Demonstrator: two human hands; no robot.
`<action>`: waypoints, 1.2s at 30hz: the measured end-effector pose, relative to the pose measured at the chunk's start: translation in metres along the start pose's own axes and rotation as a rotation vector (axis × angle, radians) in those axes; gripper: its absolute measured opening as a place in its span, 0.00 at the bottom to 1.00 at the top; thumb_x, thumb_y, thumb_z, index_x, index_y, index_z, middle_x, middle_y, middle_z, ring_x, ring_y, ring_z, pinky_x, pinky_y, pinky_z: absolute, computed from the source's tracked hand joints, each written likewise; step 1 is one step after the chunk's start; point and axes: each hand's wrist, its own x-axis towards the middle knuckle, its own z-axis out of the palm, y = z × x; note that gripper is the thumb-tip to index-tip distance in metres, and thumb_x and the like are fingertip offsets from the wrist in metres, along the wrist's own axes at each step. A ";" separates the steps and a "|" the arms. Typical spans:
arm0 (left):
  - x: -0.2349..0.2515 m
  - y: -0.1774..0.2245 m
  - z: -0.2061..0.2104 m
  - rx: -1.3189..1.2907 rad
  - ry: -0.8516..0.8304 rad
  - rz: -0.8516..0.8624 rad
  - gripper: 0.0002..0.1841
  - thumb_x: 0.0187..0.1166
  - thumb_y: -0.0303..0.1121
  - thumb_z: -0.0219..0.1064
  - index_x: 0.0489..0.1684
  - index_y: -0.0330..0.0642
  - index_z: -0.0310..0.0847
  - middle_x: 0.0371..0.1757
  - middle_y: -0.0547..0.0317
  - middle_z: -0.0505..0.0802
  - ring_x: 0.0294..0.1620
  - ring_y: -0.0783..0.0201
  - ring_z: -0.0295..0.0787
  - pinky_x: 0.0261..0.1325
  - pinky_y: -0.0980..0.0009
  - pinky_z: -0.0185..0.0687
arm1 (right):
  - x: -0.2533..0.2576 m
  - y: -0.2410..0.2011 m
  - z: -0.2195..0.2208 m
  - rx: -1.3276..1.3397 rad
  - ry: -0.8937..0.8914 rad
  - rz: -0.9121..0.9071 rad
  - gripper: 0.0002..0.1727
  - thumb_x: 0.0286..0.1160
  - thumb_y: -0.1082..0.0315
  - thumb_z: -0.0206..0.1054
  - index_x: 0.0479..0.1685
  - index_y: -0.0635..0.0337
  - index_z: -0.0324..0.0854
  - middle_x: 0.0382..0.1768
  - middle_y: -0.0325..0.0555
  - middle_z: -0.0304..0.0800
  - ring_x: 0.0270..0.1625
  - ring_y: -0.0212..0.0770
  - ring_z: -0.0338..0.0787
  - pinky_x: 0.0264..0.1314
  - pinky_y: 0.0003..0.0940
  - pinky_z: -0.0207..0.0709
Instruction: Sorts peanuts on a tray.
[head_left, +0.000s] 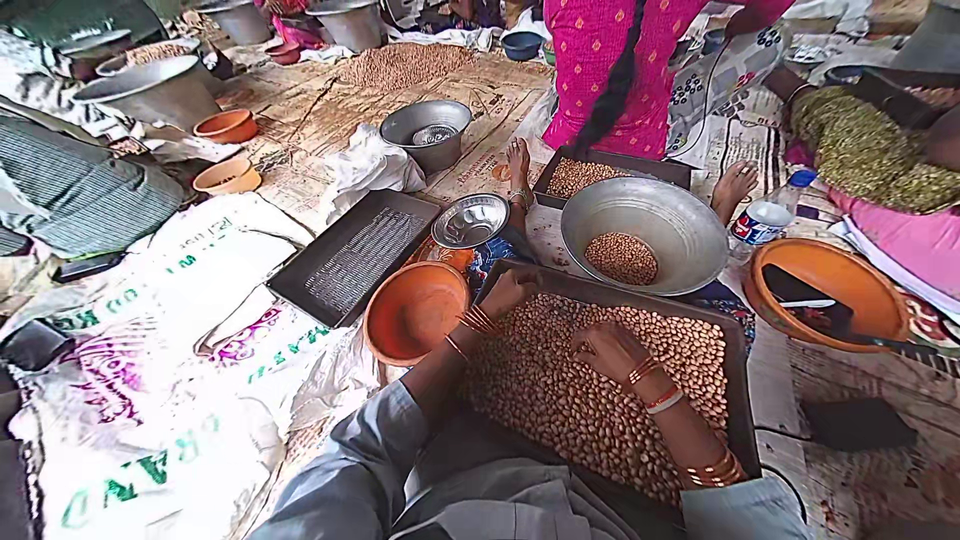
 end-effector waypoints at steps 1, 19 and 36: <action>-0.002 0.001 -0.001 0.128 -0.063 0.002 0.12 0.85 0.26 0.60 0.58 0.30 0.84 0.46 0.43 0.91 0.40 0.57 0.84 0.49 0.58 0.81 | 0.002 0.001 0.000 0.005 -0.008 0.009 0.16 0.84 0.58 0.66 0.61 0.55 0.89 0.57 0.60 0.92 0.65 0.63 0.89 0.69 0.64 0.75; -0.019 0.000 0.043 0.853 -0.288 0.053 0.16 0.88 0.31 0.54 0.62 0.36 0.85 0.58 0.32 0.92 0.63 0.30 0.88 0.62 0.31 0.80 | 0.019 -0.010 0.015 0.292 0.360 0.075 0.16 0.83 0.64 0.61 0.63 0.56 0.88 0.56 0.55 0.94 0.60 0.53 0.92 0.67 0.53 0.79; -0.067 -0.002 -0.008 0.788 -0.115 -0.230 0.17 0.87 0.37 0.61 0.62 0.35 0.86 0.59 0.33 0.91 0.66 0.33 0.87 0.67 0.36 0.78 | 0.029 -0.015 0.019 0.295 0.264 0.069 0.19 0.84 0.58 0.60 0.63 0.61 0.83 0.48 0.57 0.92 0.52 0.55 0.91 0.58 0.55 0.80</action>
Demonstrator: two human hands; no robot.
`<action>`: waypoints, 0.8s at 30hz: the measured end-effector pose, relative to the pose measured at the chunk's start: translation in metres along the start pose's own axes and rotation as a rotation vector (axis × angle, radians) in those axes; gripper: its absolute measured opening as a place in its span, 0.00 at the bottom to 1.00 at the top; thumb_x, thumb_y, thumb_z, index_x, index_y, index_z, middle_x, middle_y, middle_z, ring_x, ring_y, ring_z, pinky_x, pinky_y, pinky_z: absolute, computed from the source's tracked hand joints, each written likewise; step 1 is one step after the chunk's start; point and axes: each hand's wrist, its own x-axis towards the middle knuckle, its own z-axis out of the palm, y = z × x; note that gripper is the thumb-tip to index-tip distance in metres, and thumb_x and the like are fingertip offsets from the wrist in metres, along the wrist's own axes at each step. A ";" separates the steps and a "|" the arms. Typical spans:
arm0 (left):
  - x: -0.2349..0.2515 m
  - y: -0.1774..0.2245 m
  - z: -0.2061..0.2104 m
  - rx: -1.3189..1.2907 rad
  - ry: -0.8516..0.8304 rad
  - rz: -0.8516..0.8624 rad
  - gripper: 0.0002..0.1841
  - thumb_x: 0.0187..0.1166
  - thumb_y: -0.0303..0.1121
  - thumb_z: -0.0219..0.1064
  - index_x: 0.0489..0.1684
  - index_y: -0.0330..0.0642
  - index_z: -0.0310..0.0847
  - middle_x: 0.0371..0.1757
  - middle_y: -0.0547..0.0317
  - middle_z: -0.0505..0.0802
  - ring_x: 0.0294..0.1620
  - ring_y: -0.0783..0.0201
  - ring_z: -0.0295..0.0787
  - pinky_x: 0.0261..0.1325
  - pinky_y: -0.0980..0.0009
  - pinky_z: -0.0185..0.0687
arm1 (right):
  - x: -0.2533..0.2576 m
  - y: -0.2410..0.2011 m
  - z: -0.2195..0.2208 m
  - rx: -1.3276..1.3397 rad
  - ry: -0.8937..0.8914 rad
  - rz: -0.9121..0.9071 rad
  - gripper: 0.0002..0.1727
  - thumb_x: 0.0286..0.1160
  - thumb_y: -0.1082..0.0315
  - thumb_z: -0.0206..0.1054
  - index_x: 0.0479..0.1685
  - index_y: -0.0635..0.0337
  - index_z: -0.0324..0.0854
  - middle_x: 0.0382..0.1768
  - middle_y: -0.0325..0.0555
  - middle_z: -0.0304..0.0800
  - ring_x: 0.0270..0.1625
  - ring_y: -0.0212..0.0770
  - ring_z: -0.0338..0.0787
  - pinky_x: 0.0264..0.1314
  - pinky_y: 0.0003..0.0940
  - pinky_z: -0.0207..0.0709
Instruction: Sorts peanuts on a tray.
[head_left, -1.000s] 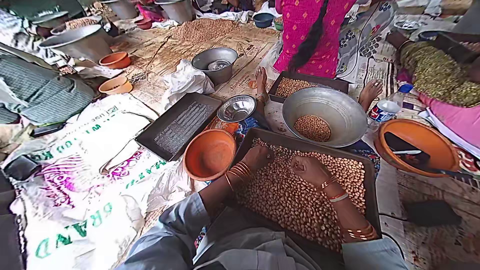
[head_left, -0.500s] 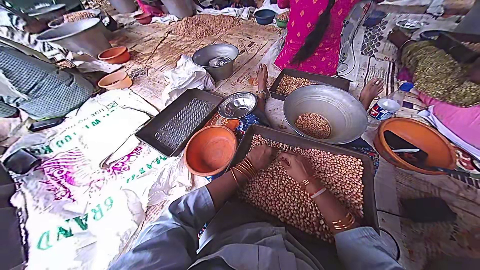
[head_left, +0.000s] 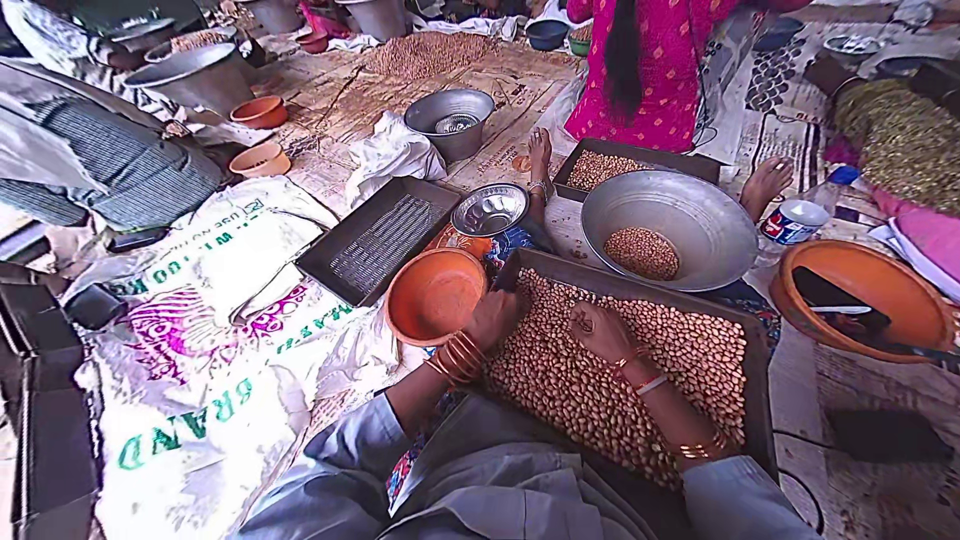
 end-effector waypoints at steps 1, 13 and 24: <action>-0.001 0.001 0.002 0.026 -0.002 -0.007 0.18 0.88 0.38 0.61 0.61 0.33 0.86 0.59 0.31 0.91 0.66 0.32 0.87 0.67 0.35 0.78 | 0.000 0.005 -0.002 0.129 0.081 -0.003 0.17 0.84 0.61 0.60 0.59 0.64 0.83 0.39 0.54 0.88 0.41 0.49 0.87 0.49 0.49 0.77; -0.013 -0.009 0.005 -0.056 0.131 0.044 0.17 0.84 0.37 0.61 0.65 0.40 0.86 0.57 0.37 0.93 0.62 0.36 0.90 0.64 0.35 0.80 | 0.011 -0.025 0.017 -0.116 -0.044 -0.106 0.19 0.89 0.65 0.54 0.67 0.54 0.87 0.67 0.54 0.90 0.71 0.54 0.87 0.75 0.55 0.75; -0.015 -0.033 -0.041 -0.116 0.534 0.121 0.05 0.79 0.28 0.70 0.43 0.37 0.91 0.41 0.39 0.93 0.44 0.37 0.92 0.48 0.35 0.85 | 0.011 -0.031 0.022 -0.223 -0.076 -0.132 0.20 0.90 0.66 0.53 0.72 0.53 0.84 0.66 0.59 0.89 0.67 0.61 0.89 0.68 0.60 0.78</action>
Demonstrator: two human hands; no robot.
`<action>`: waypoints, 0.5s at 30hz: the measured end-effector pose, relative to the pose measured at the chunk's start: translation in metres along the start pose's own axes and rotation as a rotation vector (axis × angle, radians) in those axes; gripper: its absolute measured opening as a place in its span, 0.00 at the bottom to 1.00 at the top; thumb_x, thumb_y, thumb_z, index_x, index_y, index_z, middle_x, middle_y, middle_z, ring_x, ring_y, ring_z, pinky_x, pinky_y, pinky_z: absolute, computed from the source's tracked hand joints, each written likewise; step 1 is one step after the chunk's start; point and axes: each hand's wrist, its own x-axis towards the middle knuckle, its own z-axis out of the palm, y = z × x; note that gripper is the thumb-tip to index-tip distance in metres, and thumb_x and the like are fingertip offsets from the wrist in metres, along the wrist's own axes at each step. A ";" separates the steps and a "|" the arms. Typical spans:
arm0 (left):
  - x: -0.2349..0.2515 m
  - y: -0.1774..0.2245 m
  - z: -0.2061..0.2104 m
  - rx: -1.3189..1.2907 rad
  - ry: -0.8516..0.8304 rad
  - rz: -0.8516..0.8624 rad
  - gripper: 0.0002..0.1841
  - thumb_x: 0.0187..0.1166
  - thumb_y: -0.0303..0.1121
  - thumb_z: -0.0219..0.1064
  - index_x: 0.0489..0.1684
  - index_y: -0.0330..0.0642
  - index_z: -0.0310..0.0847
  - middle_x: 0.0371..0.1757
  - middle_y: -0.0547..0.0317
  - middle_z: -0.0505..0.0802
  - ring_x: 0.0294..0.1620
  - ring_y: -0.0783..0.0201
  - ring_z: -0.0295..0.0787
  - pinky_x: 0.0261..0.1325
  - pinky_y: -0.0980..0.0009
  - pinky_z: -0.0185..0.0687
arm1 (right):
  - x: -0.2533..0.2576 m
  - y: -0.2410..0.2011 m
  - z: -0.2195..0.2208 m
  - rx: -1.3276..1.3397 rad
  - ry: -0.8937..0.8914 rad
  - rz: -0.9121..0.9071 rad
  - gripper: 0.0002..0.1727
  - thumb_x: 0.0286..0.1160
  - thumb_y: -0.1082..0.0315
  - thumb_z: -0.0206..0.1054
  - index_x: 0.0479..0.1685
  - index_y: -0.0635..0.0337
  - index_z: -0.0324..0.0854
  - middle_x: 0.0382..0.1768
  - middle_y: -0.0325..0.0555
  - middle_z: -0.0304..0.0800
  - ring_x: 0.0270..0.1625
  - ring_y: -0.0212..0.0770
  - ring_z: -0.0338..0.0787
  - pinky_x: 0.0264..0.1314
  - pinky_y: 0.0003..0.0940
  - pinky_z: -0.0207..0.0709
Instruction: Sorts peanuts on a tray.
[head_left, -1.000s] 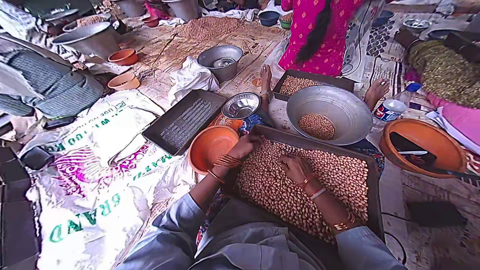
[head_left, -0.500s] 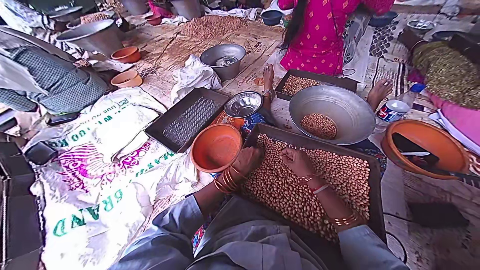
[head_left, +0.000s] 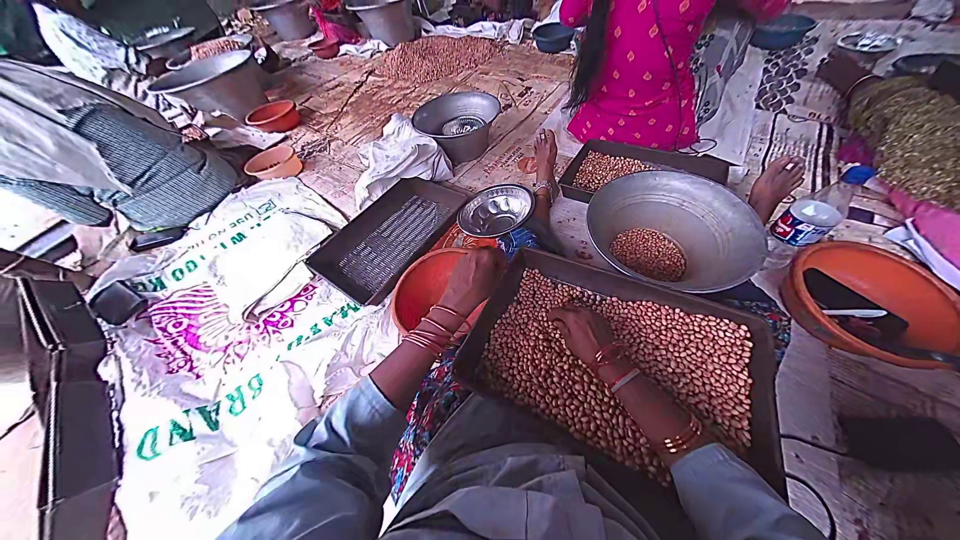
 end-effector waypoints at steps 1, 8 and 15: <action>0.008 0.010 0.009 0.000 -0.056 -0.030 0.07 0.82 0.31 0.68 0.43 0.37 0.91 0.41 0.38 0.94 0.44 0.36 0.92 0.47 0.34 0.84 | -0.001 0.000 -0.001 0.010 -0.010 0.009 0.19 0.90 0.65 0.54 0.72 0.53 0.84 0.66 0.58 0.89 0.68 0.61 0.89 0.69 0.60 0.78; 0.051 0.027 0.072 0.435 -0.296 -0.127 0.07 0.76 0.25 0.70 0.46 0.33 0.88 0.50 0.34 0.92 0.55 0.34 0.89 0.53 0.39 0.83 | -0.010 0.003 0.000 0.019 -0.063 0.082 0.20 0.87 0.60 0.56 0.69 0.57 0.82 0.58 0.59 0.91 0.64 0.60 0.90 0.66 0.59 0.78; 0.047 0.029 0.070 0.426 -0.332 -0.114 0.09 0.75 0.25 0.72 0.48 0.31 0.88 0.53 0.32 0.91 0.58 0.32 0.88 0.57 0.38 0.82 | -0.006 0.039 -0.021 0.502 0.101 0.049 0.16 0.85 0.61 0.62 0.57 0.64 0.86 0.40 0.52 0.89 0.42 0.43 0.86 0.52 0.42 0.78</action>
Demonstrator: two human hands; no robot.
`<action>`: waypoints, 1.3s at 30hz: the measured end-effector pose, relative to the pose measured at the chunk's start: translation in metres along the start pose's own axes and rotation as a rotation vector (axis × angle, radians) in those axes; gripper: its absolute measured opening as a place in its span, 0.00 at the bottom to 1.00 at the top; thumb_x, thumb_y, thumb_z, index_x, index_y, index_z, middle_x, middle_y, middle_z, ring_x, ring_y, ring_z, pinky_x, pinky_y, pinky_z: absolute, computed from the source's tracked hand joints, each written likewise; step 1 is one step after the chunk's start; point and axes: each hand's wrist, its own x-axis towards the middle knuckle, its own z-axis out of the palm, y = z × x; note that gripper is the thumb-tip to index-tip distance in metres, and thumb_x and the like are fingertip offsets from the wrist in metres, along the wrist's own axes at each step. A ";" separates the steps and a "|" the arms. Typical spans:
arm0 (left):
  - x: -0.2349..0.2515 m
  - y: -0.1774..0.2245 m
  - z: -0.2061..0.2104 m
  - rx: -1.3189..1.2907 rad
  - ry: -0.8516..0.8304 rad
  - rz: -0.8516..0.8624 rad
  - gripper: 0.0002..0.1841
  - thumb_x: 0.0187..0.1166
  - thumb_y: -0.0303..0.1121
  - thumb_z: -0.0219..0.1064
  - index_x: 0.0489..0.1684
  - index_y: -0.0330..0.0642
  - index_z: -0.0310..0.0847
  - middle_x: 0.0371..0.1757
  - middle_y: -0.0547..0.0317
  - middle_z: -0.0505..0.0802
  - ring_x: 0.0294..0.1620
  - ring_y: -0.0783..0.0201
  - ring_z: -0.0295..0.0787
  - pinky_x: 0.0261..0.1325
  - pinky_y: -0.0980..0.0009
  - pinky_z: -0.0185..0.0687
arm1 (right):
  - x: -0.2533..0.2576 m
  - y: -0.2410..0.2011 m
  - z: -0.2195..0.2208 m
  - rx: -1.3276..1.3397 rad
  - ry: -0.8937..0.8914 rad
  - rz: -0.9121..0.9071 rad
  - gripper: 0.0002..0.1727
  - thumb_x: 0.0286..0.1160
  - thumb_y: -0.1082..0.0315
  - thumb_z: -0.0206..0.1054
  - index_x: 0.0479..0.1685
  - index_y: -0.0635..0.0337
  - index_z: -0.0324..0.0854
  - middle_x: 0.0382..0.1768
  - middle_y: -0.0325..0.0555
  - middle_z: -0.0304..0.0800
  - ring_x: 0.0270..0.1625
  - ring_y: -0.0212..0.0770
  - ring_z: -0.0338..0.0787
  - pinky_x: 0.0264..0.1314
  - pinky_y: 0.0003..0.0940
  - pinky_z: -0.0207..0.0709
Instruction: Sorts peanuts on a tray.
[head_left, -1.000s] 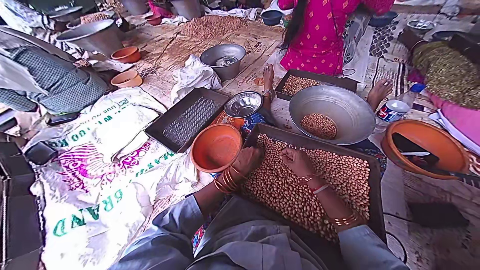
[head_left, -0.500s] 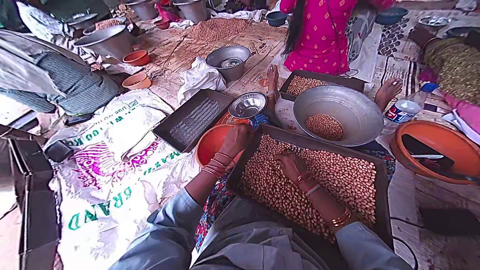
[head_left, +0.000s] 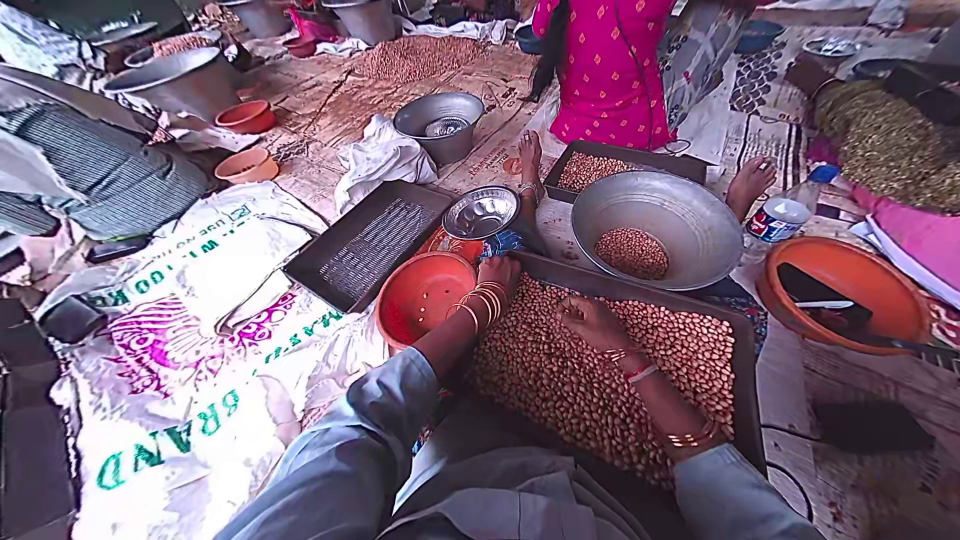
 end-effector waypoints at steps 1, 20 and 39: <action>-0.001 0.000 -0.001 -0.003 0.003 0.001 0.09 0.74 0.25 0.72 0.47 0.31 0.88 0.52 0.32 0.91 0.57 0.32 0.88 0.56 0.38 0.82 | -0.001 0.004 -0.008 0.140 0.110 0.002 0.12 0.85 0.65 0.61 0.52 0.65 0.84 0.31 0.45 0.82 0.31 0.34 0.77 0.39 0.32 0.71; -0.002 0.011 0.001 -0.089 -0.046 -0.012 0.12 0.79 0.32 0.69 0.51 0.31 0.88 0.54 0.32 0.92 0.60 0.32 0.88 0.61 0.35 0.80 | 0.012 0.022 0.010 -0.535 0.183 0.028 0.16 0.87 0.64 0.58 0.60 0.58 0.89 0.57 0.60 0.91 0.60 0.61 0.91 0.60 0.60 0.80; -0.015 -0.004 0.008 -0.840 -0.204 0.122 0.14 0.88 0.26 0.60 0.66 0.34 0.84 0.56 0.38 0.92 0.49 0.49 0.90 0.57 0.50 0.84 | 0.005 0.025 0.014 -0.454 0.272 0.030 0.12 0.84 0.65 0.65 0.53 0.63 0.89 0.51 0.62 0.93 0.56 0.64 0.92 0.57 0.62 0.81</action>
